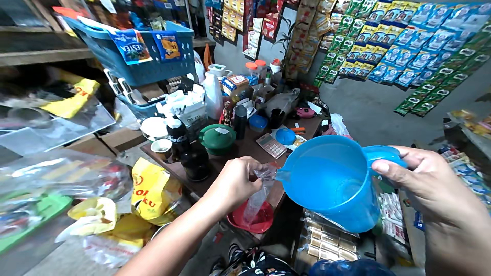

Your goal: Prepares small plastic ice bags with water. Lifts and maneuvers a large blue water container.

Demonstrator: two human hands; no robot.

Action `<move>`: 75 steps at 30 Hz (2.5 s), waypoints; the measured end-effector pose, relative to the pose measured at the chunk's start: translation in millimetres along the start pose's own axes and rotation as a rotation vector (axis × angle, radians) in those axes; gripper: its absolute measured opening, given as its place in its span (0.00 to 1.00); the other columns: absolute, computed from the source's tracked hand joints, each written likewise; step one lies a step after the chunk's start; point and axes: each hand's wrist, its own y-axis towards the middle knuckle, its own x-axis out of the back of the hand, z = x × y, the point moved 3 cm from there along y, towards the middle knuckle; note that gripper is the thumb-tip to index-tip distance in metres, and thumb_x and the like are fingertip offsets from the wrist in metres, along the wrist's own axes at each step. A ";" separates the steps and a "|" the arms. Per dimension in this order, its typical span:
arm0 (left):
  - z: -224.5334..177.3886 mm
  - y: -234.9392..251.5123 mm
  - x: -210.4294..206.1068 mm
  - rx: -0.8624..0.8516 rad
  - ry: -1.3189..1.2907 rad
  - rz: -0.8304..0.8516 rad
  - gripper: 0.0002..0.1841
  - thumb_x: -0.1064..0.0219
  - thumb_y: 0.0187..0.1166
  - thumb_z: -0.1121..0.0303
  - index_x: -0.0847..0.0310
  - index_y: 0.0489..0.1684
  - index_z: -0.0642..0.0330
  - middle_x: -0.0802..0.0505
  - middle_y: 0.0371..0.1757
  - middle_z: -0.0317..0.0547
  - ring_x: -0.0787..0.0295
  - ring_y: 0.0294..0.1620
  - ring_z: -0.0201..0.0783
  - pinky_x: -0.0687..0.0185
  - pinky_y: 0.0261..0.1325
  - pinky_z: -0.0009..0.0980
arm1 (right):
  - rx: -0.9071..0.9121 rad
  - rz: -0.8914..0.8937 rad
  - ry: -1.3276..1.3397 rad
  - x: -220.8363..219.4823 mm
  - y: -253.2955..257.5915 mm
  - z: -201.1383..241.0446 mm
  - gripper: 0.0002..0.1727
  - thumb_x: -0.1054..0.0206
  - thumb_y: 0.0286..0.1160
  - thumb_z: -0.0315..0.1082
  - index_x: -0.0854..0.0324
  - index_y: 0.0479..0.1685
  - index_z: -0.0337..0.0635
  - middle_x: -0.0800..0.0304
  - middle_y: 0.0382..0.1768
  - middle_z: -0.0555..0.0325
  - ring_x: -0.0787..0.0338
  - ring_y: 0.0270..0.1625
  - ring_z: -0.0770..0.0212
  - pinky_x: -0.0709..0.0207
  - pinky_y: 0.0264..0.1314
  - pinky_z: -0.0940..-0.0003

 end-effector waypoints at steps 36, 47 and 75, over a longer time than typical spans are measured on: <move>7.1 -4.5 1.9 0.045 -0.040 -0.019 0.11 0.28 0.75 0.72 0.08 0.52 0.53 0.06 0.54 0.34 0.09 0.44 0.21 0.12 0.52 0.23 | -0.548 -0.480 0.665 -139.7 -2.0 -259.3 0.21 0.54 0.90 0.35 0.21 0.28 0.42 0.27 0.11 0.68 0.34 0.09 0.78 0.41 0.11 0.86; 13.4 -7.1 2.3 0.029 -0.017 -0.078 0.07 0.29 0.74 0.69 0.06 0.44 0.51 0.05 0.48 0.29 0.11 0.42 0.17 0.15 0.49 0.18 | -0.438 -0.511 0.320 -163.5 7.5 -314.6 0.23 0.59 0.90 0.37 0.18 0.42 0.35 0.17 0.32 0.57 0.19 0.34 0.69 0.24 0.40 0.72; 17.9 -28.2 -25.7 -0.423 -0.121 -0.399 0.11 0.27 0.71 0.71 0.11 0.49 0.61 0.12 0.52 0.44 0.11 0.40 0.24 0.10 0.45 0.21 | -0.071 0.904 0.130 -176.0 32.2 -49.4 0.06 0.35 0.74 0.22 0.15 0.45 0.34 0.12 0.35 0.67 0.19 0.28 0.83 0.23 0.32 0.86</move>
